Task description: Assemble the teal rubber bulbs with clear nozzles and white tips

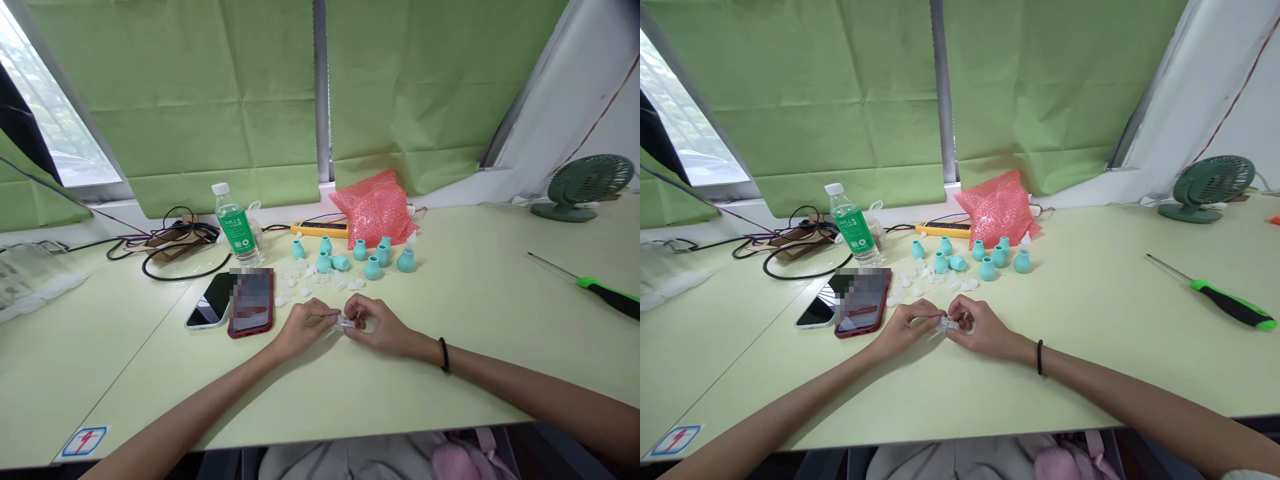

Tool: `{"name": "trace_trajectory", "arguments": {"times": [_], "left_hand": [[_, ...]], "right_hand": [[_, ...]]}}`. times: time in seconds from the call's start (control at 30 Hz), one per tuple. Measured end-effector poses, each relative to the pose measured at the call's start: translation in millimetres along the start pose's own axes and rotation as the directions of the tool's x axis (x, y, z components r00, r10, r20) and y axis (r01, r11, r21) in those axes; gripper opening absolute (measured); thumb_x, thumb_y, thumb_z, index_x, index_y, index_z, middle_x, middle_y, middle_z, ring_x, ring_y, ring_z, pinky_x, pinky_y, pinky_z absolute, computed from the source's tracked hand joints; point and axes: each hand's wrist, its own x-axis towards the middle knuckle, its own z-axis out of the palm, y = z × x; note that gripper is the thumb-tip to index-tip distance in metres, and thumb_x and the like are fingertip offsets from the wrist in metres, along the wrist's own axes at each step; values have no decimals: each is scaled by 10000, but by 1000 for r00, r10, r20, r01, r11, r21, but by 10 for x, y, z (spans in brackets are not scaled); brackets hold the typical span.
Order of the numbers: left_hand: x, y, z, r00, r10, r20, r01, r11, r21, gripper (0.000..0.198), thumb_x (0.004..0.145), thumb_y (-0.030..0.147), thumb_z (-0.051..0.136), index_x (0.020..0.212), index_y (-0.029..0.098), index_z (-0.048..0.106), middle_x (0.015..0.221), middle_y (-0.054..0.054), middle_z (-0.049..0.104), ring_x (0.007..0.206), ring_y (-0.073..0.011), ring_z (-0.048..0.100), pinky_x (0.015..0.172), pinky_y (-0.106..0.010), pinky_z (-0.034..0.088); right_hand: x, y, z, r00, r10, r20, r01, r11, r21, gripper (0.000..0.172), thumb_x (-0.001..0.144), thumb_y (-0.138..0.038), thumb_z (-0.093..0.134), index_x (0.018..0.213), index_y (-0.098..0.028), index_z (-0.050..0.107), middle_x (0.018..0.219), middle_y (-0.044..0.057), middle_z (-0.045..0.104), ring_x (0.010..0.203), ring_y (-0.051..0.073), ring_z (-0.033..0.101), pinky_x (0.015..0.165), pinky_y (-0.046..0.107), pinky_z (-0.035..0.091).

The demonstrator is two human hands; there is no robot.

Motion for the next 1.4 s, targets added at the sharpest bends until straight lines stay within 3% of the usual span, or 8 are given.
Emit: {"name": "trace_trajectory", "arguments": {"times": [0.23, 0.43, 0.6, 0.9, 1.07, 1.4], "left_hand": [[15, -18, -25, 997, -50, 66, 57, 993, -105, 270, 781, 295, 443, 931, 152, 617, 888, -73, 599, 856, -181, 527, 747, -262, 408], [6, -4, -26, 996, -31, 78, 35, 998, -50, 269, 790, 300, 424, 921, 161, 614, 896, -54, 596, 864, -175, 519, 749, -243, 400], [7, -2, -16, 998, -19, 57, 17, 999, 36, 292, 816, 317, 364, 839, 168, 614, 840, -30, 596, 799, -157, 518, 696, -229, 402], [1, 46, -20, 998, 50, 43, -55, 990, 134, 269, 824, 286, 362, 850, 195, 614, 810, -20, 605, 809, -152, 507, 751, -251, 374], [8, -11, -7, 999, -5, -40, 8, 996, 94, 211, 779, 274, 445, 834, 172, 621, 810, -43, 610, 804, -167, 523, 704, -251, 407], [-11, 30, -18, 999, -7, -46, 7, 1000, 1, 173, 726, 269, 525, 819, 170, 632, 820, -52, 607, 817, -170, 538, 748, -274, 419]], "right_hand": [[0, 0, 1, 999, -11, -31, 10, 1000, -8, 177, 661, -183, 537, 802, -180, 429, 692, -9, 512, 567, 80, 448, 529, 208, 412], [1, 15, 2, 999, -17, -36, 16, 1000, -23, 212, 652, -197, 553, 832, -180, 441, 708, 4, 534, 587, 89, 476, 544, 215, 431], [3, 12, 6, 999, -28, -36, 26, 998, -52, 277, 666, -198, 547, 932, -183, 471, 717, 9, 557, 587, 92, 489, 555, 221, 441], [3, 32, 5, 997, -63, -34, 60, 995, -78, 225, 667, -202, 542, 890, -175, 561, 751, 23, 584, 611, 102, 503, 546, 219, 444], [-1, 20, 10, 996, -83, -26, 80, 994, -76, 202, 668, -196, 541, 864, -165, 580, 762, 31, 596, 608, 105, 504, 552, 225, 446], [3, -5, -4, 996, -89, -29, 86, 992, -97, 158, 679, -201, 529, 824, -176, 588, 694, 28, 580, 594, 114, 502, 513, 223, 425]]}}
